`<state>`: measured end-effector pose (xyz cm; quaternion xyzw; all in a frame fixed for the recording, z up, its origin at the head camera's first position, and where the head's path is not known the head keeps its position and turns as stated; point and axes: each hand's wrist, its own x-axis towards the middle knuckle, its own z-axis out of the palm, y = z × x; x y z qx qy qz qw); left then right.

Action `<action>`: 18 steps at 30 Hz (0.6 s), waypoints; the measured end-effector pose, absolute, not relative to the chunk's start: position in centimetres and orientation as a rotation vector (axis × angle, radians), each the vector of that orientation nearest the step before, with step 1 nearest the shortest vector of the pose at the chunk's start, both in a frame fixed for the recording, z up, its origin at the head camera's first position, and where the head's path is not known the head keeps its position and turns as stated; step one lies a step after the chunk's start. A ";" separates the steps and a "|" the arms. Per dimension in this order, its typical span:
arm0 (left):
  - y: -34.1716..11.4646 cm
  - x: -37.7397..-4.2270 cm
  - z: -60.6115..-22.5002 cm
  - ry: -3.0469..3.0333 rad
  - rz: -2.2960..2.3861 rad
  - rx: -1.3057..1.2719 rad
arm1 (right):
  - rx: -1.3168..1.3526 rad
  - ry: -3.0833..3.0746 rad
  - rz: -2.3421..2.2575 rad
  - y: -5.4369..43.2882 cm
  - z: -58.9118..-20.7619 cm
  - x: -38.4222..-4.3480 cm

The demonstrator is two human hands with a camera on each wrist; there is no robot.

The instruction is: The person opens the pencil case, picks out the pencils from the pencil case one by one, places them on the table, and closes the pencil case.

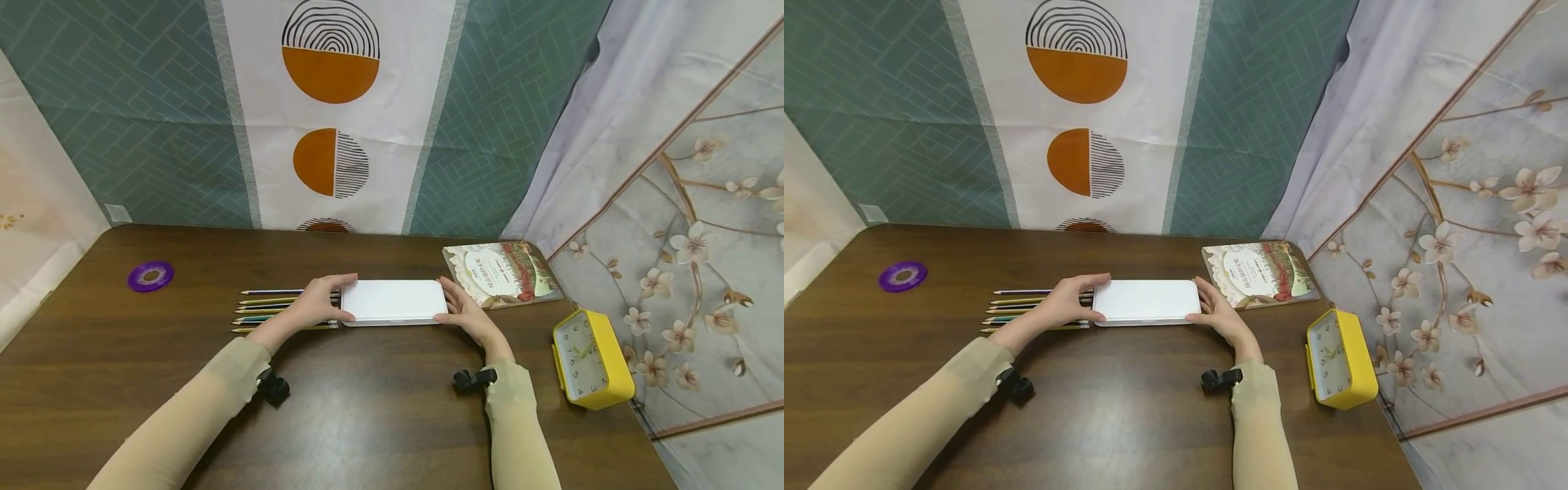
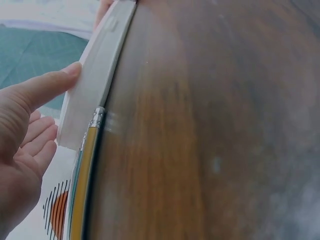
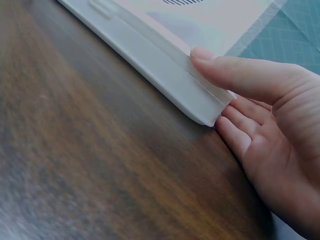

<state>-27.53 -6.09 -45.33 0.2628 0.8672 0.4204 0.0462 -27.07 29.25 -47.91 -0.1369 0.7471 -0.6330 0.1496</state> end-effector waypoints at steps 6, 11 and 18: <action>-6.1 -27.8 -45.5 2.635 1.307 0.814 | -0.398 2.137 -1.837 29.4 -48.0 -27.2; -6.2 -27.8 -45.6 2.616 1.330 0.822 | -0.393 2.135 -1.836 29.4 -47.9 -27.1; -6.4 -27.5 -44.9 2.583 1.375 0.831 | -0.445 2.170 -1.807 29.7 -46.8 -27.2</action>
